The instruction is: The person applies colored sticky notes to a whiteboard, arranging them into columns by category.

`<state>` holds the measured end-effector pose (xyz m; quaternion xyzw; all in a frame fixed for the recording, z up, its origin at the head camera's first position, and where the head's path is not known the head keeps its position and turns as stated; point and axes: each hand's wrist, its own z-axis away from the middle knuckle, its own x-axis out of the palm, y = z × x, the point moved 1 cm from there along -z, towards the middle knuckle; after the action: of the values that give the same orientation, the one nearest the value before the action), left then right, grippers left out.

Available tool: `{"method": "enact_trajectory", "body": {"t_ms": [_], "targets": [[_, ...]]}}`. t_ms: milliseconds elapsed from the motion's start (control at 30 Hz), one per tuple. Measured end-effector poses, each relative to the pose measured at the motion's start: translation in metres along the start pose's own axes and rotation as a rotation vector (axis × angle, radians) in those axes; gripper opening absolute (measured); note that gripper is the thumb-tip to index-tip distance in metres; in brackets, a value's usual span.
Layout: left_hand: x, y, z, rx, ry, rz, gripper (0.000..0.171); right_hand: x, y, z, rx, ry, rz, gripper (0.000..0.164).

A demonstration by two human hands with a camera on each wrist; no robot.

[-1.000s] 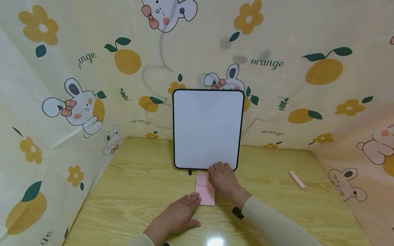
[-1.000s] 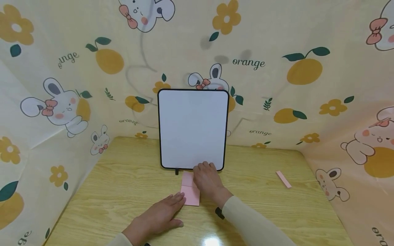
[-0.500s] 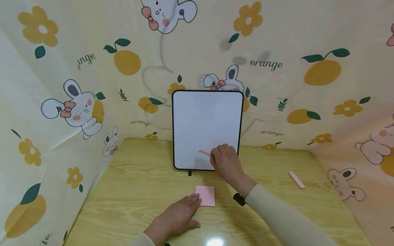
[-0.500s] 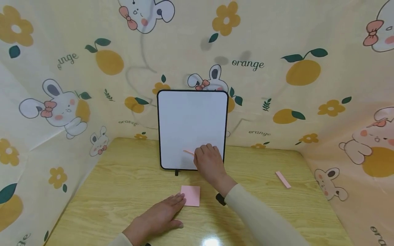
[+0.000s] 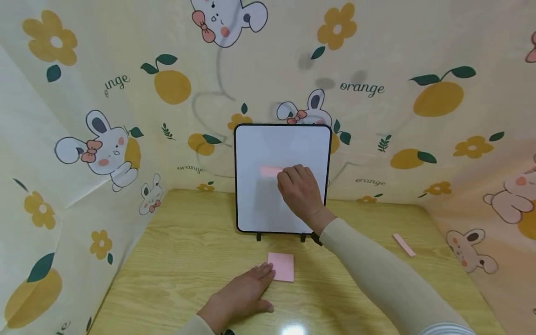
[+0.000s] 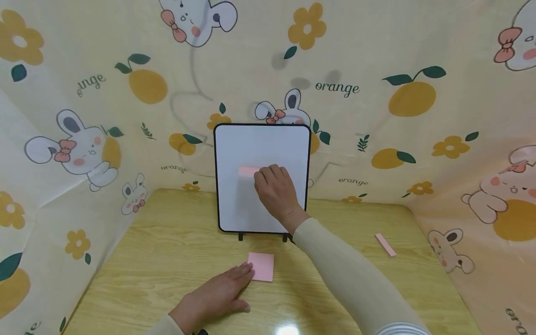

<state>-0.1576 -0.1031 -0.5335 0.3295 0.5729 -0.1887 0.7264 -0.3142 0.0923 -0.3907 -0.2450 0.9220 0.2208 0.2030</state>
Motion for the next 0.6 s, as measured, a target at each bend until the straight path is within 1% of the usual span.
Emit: {"method": "enact_trajectory", "body": {"t_ms": [100,233,433,600], "targets": [[0.001,-0.001,0.001,-0.003,0.002,0.017,0.084,0.01,0.001,-0.011,-0.014,0.03,0.007,0.019],[0.002,-0.002,0.001,-0.007,0.004,0.043,0.084,0.019,0.0,-0.019,-0.04,0.034,0.005,0.021],[0.003,-0.004,0.001,-0.013,-0.01,0.079,0.084,0.027,-0.003,-0.026,-0.071,0.028,0.019,0.023],[0.002,-0.006,0.002,-0.009,-0.005,0.079,0.084,0.032,-0.005,-0.028,-0.077,0.017,0.04,0.024]]}}
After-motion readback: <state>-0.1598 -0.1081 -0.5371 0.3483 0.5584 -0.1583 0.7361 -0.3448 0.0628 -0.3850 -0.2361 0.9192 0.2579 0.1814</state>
